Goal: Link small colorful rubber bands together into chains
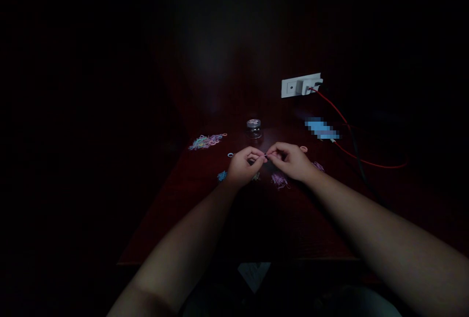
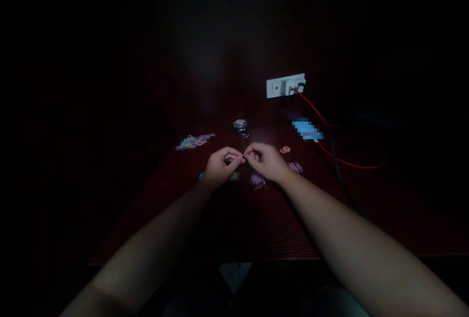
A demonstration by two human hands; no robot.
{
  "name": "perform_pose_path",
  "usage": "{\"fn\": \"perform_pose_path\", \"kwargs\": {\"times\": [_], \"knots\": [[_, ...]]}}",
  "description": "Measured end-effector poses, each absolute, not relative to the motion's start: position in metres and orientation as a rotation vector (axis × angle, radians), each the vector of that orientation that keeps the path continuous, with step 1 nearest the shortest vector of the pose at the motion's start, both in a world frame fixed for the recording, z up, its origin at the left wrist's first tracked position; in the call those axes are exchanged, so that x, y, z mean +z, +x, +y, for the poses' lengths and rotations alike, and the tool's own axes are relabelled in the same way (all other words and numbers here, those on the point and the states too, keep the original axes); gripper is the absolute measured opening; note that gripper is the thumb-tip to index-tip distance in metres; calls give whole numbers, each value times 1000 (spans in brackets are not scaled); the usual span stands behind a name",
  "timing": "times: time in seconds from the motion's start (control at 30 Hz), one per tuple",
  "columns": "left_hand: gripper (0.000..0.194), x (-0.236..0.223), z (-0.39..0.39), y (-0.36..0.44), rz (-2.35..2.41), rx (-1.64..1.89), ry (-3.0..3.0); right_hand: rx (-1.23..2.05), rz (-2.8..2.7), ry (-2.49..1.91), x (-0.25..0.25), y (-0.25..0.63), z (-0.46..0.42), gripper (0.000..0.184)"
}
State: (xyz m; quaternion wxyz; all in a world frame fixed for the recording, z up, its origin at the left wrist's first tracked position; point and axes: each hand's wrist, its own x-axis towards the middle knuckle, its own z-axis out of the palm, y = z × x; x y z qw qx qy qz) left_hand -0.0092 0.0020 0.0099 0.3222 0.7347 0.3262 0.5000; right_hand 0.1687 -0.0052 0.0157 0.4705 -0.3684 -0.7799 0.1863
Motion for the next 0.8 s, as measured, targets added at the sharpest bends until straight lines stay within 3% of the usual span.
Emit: {"fn": "perform_pose_path", "kwargs": {"times": [0.8], "knots": [[12,8,5,-8,897,1349,1966,464,-1901,-907,18,168,-7,8]]}}
